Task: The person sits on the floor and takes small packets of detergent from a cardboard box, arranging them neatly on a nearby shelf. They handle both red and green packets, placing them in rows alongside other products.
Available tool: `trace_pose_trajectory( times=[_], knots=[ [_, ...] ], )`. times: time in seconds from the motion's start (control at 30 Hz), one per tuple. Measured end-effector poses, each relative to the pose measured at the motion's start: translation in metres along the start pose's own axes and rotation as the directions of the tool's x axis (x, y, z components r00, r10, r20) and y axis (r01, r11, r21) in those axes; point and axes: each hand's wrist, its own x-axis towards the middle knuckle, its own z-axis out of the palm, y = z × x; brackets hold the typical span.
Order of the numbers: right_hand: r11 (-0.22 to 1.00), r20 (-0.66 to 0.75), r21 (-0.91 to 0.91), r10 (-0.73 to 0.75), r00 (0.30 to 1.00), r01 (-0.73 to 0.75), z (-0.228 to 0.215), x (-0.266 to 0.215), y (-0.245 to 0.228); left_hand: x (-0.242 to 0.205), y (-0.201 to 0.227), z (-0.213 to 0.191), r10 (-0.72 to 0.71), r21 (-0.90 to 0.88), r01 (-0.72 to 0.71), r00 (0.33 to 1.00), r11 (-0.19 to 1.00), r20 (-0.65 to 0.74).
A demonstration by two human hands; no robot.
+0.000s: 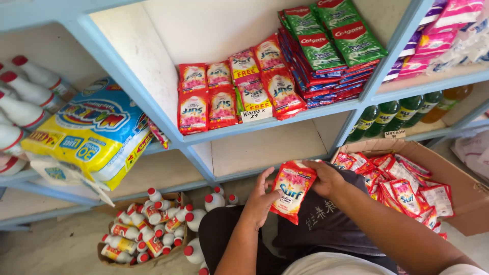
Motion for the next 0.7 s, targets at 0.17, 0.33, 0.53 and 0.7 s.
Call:
trace_pose_trajectory(
  times=[0.17, 0.33, 0.53, 0.7],
  knots=[
    [0.958, 0.132, -0.095, -0.258, 0.957, 0.271, 0.048, -0.064, -0.010, -0.003, -0.001, -0.007, -0.053, -0.076, 0.056, 0.998, 0.996, 0.042],
    [0.806, 0.338, -0.214, -0.468, 0.817, 0.551, 0.120, -0.119, -0.028, -0.009, 0.027, 0.013, 0.011, -0.198, 0.012, 0.993, 0.980, 0.113],
    [0.644, 0.533, -0.282, -0.511, 0.674, 0.711, 0.209, -0.096, -0.072, 0.027, 0.061, 0.005, 0.164, -0.128, -0.169, 0.985, 0.977, -0.048],
    [0.521, 0.669, -0.277, -0.499, 0.551, 0.808, 0.291, -0.048, -0.100, 0.074, 0.093, -0.025, 0.543, 0.047, -0.544, 0.821, 0.838, -0.176]
  ],
)
